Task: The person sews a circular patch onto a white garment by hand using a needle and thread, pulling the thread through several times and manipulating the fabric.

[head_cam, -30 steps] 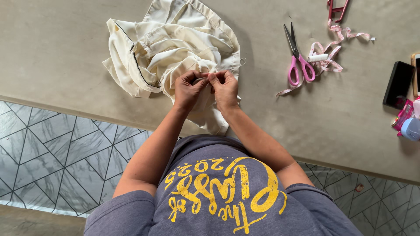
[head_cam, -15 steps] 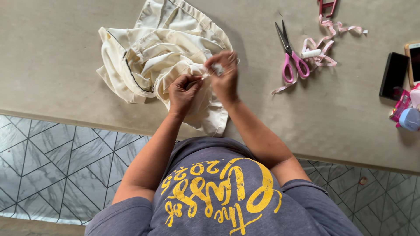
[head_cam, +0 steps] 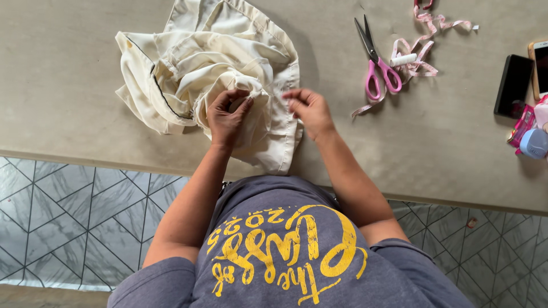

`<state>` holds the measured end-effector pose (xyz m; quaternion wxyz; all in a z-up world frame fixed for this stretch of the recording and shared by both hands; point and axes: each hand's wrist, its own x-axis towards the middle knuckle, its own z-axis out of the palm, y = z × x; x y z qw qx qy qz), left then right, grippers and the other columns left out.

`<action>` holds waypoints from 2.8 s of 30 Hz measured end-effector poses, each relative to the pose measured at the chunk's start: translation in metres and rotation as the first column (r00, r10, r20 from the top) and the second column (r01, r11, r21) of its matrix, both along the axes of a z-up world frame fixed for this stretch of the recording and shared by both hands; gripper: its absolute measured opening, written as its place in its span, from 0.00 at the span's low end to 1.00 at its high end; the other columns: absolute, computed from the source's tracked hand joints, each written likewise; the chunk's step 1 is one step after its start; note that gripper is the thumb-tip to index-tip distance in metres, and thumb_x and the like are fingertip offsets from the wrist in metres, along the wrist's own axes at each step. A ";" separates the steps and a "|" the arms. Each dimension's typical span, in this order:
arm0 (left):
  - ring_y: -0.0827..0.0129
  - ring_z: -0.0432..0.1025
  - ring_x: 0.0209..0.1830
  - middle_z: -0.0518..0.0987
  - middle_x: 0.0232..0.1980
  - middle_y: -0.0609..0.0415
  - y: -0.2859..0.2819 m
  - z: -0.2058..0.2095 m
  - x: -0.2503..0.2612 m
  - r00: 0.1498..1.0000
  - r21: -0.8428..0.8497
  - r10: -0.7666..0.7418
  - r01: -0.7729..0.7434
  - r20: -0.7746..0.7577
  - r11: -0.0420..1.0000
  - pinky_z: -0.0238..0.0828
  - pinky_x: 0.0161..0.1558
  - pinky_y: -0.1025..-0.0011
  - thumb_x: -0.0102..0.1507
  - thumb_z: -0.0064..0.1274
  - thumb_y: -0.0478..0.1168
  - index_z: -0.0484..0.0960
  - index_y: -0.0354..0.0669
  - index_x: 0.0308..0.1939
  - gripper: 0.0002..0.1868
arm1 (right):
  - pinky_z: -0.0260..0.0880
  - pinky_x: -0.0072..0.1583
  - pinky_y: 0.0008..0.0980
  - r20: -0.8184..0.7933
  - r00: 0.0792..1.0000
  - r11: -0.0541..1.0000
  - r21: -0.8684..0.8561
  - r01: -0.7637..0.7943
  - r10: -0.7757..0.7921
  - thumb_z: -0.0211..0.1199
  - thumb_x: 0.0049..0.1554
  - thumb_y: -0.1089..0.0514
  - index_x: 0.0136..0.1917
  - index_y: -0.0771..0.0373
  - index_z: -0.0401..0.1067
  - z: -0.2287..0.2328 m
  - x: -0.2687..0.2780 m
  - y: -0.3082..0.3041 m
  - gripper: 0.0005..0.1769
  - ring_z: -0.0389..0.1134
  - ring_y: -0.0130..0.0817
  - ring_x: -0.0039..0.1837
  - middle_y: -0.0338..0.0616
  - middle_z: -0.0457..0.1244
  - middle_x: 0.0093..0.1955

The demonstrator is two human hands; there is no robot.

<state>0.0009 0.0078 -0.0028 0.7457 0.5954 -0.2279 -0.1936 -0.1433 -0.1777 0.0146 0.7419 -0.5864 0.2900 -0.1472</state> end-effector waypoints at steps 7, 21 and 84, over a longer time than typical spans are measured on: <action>0.76 0.78 0.47 0.84 0.46 0.55 0.001 0.008 -0.001 1.000 0.048 0.011 -0.012 0.005 0.999 0.77 0.53 0.78 0.63 0.65 0.30 0.83 0.35 0.45 0.09 | 0.66 0.40 0.24 -0.035 0.996 0.996 -0.041 0.080 -0.081 0.68 0.55 0.69 0.55 0.67 0.69 0.000 0.008 0.023 0.15 0.66 0.22 0.38 0.39 0.67 0.39; 0.77 0.78 0.47 0.85 0.46 0.55 0.004 0.019 -0.008 1.000 0.047 0.005 -0.004 -0.019 0.999 0.78 0.52 0.77 0.63 0.65 0.30 0.83 0.35 0.43 0.07 | 0.65 0.38 0.23 -0.027 0.995 0.996 0.001 0.093 -0.093 0.66 0.57 0.68 0.53 0.68 0.70 0.003 0.041 0.027 0.11 0.65 0.23 0.36 0.39 0.66 0.37; 0.77 0.55 0.18 0.61 0.21 0.64 -0.165 0.098 0.040 0.754 0.176 -0.551 0.634 -0.357 0.753 0.52 0.21 0.75 0.71 0.51 0.52 0.72 0.48 0.29 0.19 | 0.79 0.44 0.40 0.320 0.745 0.773 -0.056 0.632 -0.586 0.54 0.66 0.60 0.59 0.59 0.66 -0.029 -0.170 -0.271 0.08 0.73 0.38 0.44 0.47 0.68 0.47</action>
